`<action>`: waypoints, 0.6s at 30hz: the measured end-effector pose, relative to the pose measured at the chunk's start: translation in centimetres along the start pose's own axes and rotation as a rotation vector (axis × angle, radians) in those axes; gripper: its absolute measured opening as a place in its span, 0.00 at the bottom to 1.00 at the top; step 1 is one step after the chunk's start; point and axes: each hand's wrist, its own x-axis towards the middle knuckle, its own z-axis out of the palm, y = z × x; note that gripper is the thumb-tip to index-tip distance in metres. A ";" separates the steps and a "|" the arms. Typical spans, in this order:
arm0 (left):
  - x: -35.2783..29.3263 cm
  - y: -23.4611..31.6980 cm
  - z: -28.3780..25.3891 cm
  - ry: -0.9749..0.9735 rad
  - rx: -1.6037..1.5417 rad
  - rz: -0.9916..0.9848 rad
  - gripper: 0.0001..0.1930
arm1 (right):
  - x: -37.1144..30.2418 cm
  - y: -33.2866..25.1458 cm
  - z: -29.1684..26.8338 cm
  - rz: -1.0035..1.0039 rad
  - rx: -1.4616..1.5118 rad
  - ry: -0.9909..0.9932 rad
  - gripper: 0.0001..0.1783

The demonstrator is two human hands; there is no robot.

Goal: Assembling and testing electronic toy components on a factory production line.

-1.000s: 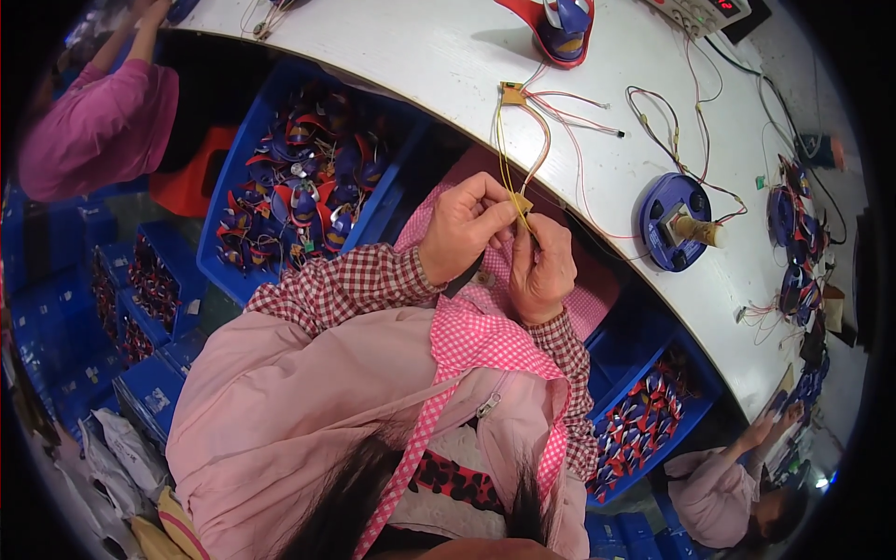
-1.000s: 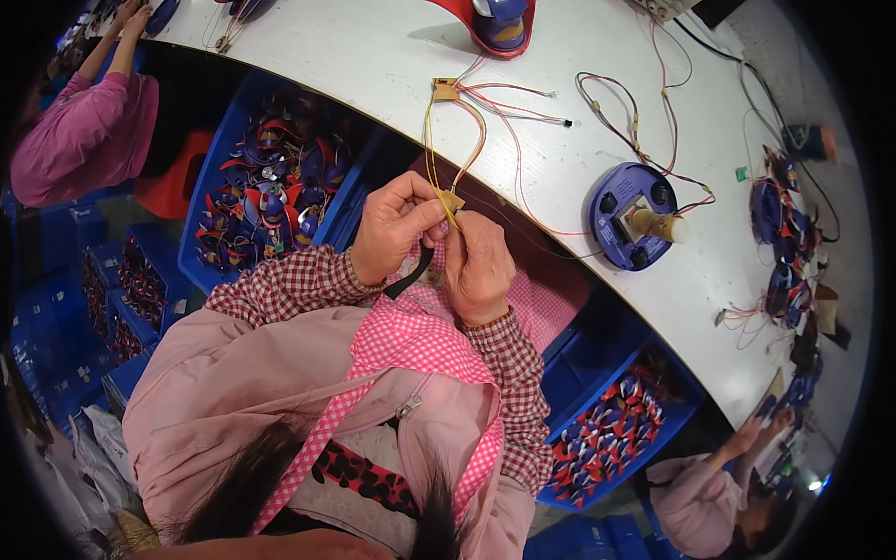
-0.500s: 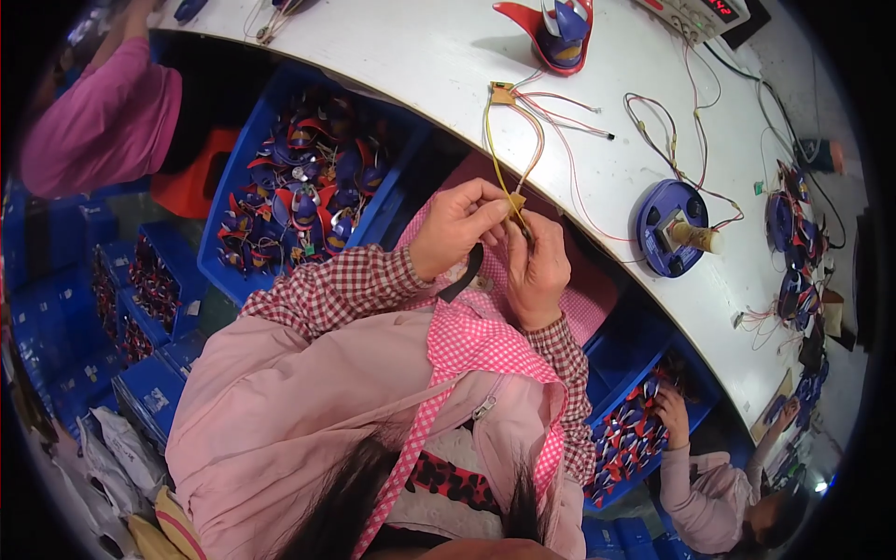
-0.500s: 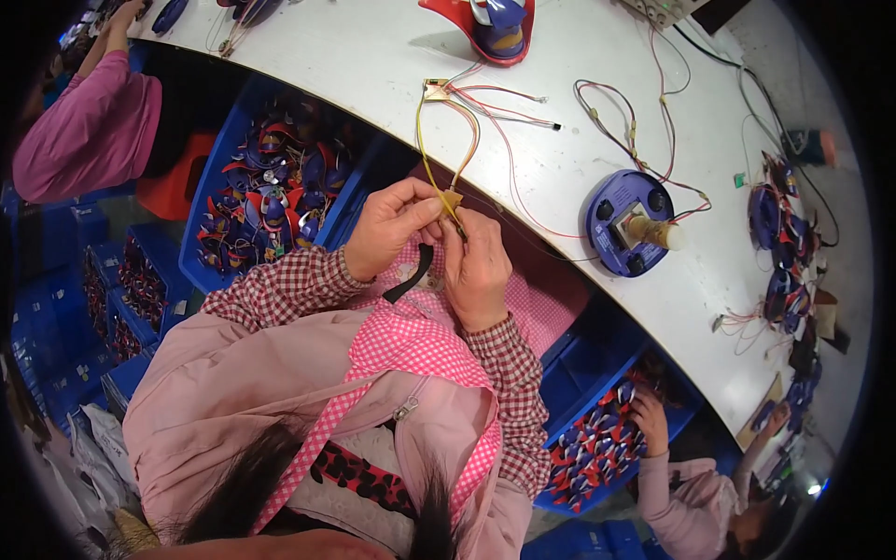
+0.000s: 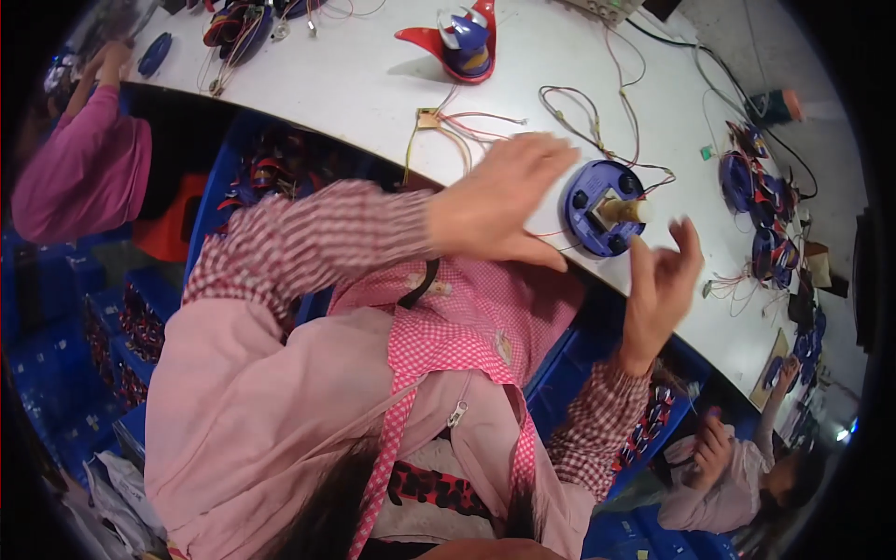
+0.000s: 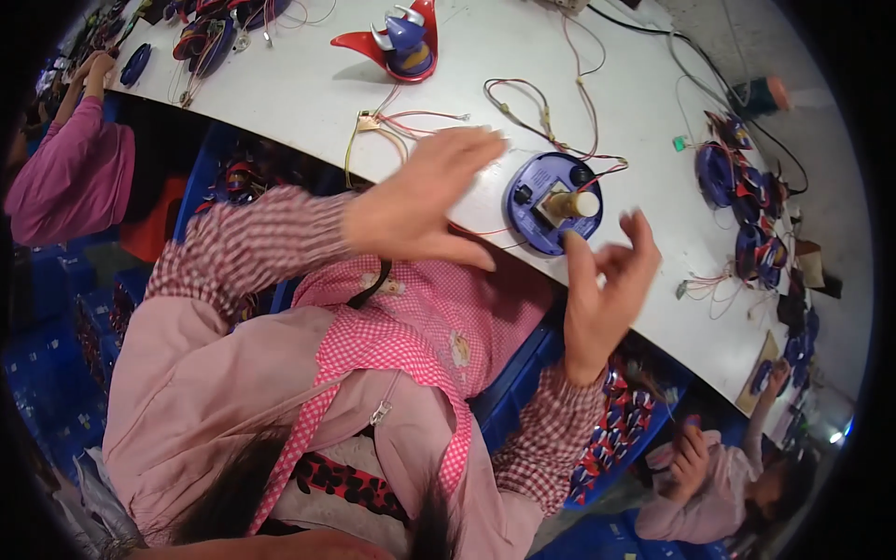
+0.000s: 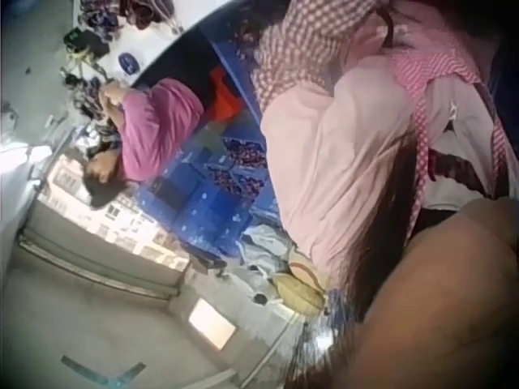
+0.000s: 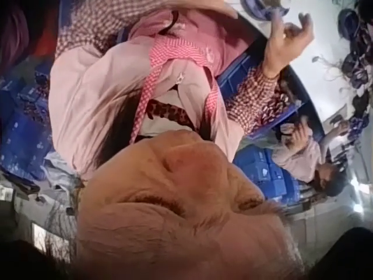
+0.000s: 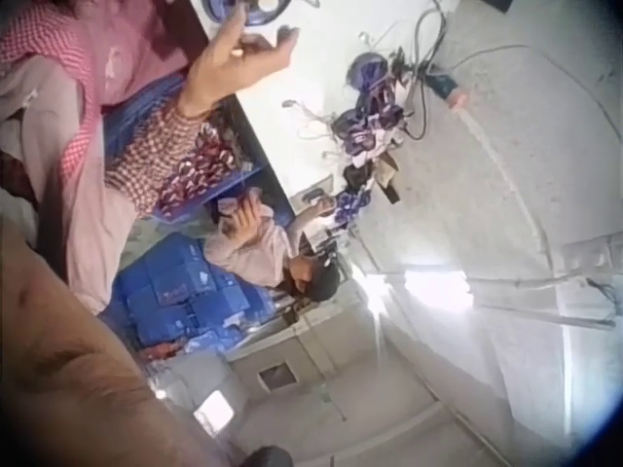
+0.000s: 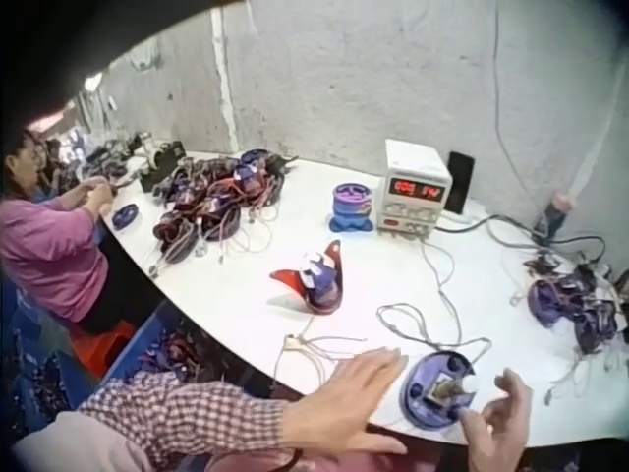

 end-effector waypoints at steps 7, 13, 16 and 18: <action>4.0 -0.3 5.6 -0.139 0.118 0.005 0.57 | 2.1 1.9 2.4 0.038 -0.112 -0.312 0.14; 4.4 -0.7 6.3 -0.173 0.053 -0.040 0.56 | 1.0 2.4 2.5 -0.382 -0.304 -0.266 0.08; 4.3 -0.8 6.3 -0.131 0.063 -0.027 0.56 | 1.1 1.6 1.1 -0.399 -0.300 -0.197 0.07; 4.0 -1.2 6.1 -0.103 0.073 -0.009 0.54 | 2.9 1.6 -0.5 -0.242 -0.255 -0.077 0.07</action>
